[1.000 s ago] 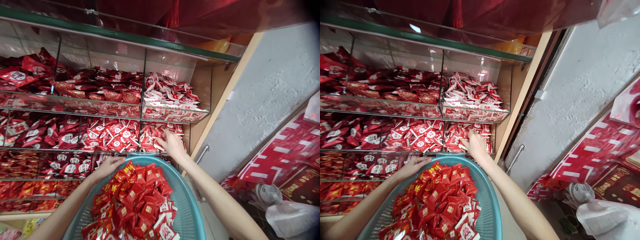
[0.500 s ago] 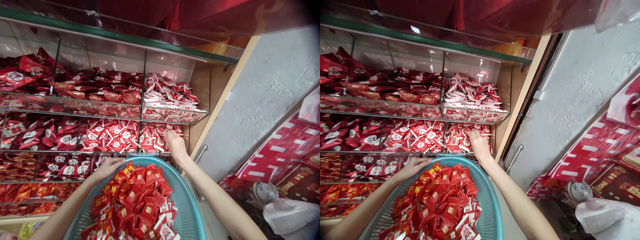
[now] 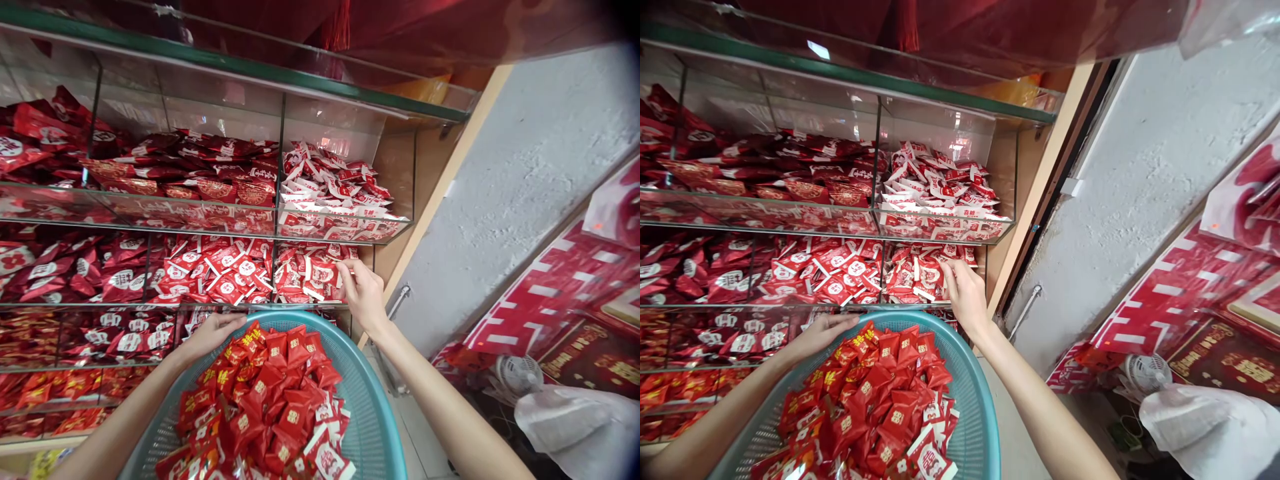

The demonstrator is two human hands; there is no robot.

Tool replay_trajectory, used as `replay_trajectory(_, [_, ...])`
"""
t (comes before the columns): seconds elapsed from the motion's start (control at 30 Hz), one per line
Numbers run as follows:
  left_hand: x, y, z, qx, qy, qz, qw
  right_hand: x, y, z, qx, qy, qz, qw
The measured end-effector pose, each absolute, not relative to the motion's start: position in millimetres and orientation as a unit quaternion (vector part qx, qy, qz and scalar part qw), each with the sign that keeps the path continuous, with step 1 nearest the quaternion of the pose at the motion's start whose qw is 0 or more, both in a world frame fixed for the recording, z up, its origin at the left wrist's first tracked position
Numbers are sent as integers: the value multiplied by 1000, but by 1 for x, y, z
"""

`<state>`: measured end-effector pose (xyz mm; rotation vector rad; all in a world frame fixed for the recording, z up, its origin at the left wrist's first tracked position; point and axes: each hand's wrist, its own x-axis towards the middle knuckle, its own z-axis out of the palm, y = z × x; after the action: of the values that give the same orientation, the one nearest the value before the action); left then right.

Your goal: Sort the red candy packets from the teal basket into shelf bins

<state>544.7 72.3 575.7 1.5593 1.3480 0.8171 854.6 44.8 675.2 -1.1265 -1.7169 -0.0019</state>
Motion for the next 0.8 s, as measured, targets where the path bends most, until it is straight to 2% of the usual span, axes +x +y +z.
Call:
replay_trajectory(0.17, [548,67,582,629,552,319,445,851,24,680,-469,-706,218,483])
replay_trajectory(0.33, [548,68,583,633,557,319,433,852,15,685,-448,-743,319,381])
replay_trajectory(0.43, [546,70,580,634,556,322,430,856,8,682,-431,-766,385,282])
replay_trajectory(0.6, [546,71,578,630,553,328,436,863,-8,655,-394,-780,482,67])
replay_trajectory(0.7, [546,71,577,627,551,333,438,868,-16,634,-383,-786,485,-33])
replay_trajectory(0.8, [547,70,578,626,550,336,440,875,-19,619,-384,-785,477,-93])
